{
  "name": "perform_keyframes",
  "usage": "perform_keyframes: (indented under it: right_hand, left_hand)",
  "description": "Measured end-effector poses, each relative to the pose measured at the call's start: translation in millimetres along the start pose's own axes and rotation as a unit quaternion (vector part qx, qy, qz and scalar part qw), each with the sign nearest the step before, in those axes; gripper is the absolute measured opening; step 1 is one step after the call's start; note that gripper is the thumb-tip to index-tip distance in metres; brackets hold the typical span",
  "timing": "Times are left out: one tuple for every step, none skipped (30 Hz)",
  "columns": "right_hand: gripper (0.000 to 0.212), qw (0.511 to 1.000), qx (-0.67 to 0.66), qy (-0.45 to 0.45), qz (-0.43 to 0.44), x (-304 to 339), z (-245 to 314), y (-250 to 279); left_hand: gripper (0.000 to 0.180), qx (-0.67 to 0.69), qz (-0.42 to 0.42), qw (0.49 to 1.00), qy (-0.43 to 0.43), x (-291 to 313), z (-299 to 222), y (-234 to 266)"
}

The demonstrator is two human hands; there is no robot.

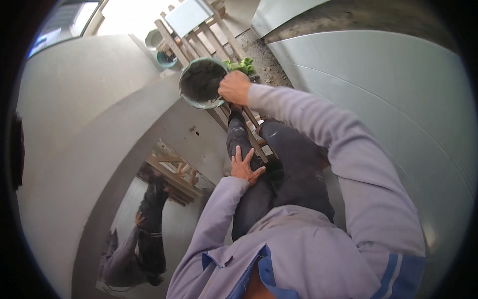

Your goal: The person installs white ceramic tiles on a curved ceiling surface. They position each tile by hand, then use a trowel to apply and smooth cement or grout into the gaps between tiles and along the edges.

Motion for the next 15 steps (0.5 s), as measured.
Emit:
perform_keyframes:
  right_hand:
    - [0.017, 0.996, 0.041, 0.034, 0.069, -25.1, 7.1, -13.0]
    - [0.019, 0.993, 0.056, 0.082, 0.064, -48.7, 7.6, -40.7]
    - [0.02, 0.987, 0.074, 0.1, 0.1, -70.6, 15.2, -58.9]
    - [0.019, 0.987, 0.072, 0.122, 0.076, -89.6, 21.6, -82.5]
    - [0.018, 0.986, 0.069, 0.143, 0.051, -107.1, 25.8, -104.5]
    - [0.019, 0.986, 0.059, 0.146, 0.059, -121.8, 28.1, -130.0]
    - [0.019, 0.986, 0.049, 0.147, 0.066, -135.0, 32.5, -145.1]
    - [0.021, 0.979, 0.065, 0.134, 0.142, -144.4, 35.5, -167.4]
    - [0.021, 0.979, 0.061, 0.133, 0.145, -149.9, 38.8, -185.0]
    - [0.021, 0.979, 0.057, 0.131, 0.147, -154.1, 37.2, -200.2]
    - [0.021, 0.979, 0.054, 0.127, 0.147, -158.2, 35.4, -213.8]
    - [0.021, 0.977, 0.068, 0.131, 0.152, -158.8, 38.0, -224.8]
    - [0.021, 0.975, 0.073, 0.144, 0.15, -158.9, 40.3, -233.3]
    - [0.021, 0.973, 0.08, 0.157, 0.147, -159.1, 41.2, -240.2]
    - [0.021, 0.971, 0.084, 0.169, 0.145, -157.6, 43.7, -245.1]
  left_hand:
    - [0.079, 0.02, -0.037, 0.999, -0.006, -7.4, 1.1, -6.1]
    - [0.063, 0.083, -0.088, 0.993, -0.009, -3.4, -10.0, 11.0]
    - [0.061, 0.097, -0.106, 0.99, -0.006, -3.3, -8.9, 5.7]
    - [0.059, 0.109, -0.125, 0.986, -0.006, -4.0, -6.1, -0.7]
    - [0.057, 0.118, -0.145, 0.982, -0.006, -6.5, -3.4, -5.1]
    - [0.054, 0.147, -0.165, 0.975, -0.008, -9.3, -1.5, -8.0]
    - [0.053, 0.147, -0.158, 0.976, -0.011, -12.1, -1.6, -7.6]
    - [0.052, 0.154, -0.158, 0.975, -0.007, -12.9, 0.1, -9.7]
    - [0.051, 0.162, -0.156, 0.974, -0.003, -10.9, 0.8, -12.6]
    - [0.05, 0.174, -0.159, 0.972, -0.003, -12.5, 0.8, -13.4]
    - [0.05, 0.181, -0.161, 0.97, 0.0, -14.6, 2.6, -14.1]
    - [0.05, 0.19, -0.161, 0.968, 0.002, -13.7, 2.4, -14.9]
    - [0.049, 0.197, -0.162, 0.967, 0.003, -13.5, 2.9, -15.3]
    - [0.049, 0.209, -0.159, 0.965, 0.006, -14.2, 4.4, -16.0]
    - [0.049, 0.214, -0.158, 0.964, 0.008, -14.0, 5.0, -16.4]
Point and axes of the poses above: each hand's wrist, its own x-axis away from the middle knuckle, its own y-axis out of the back of the hand, z = x × y, the point moved 6 cm from there along -x, towards the middle knuckle, and after that the axes turned 3 degrees about -z, right-handed, at the moved point
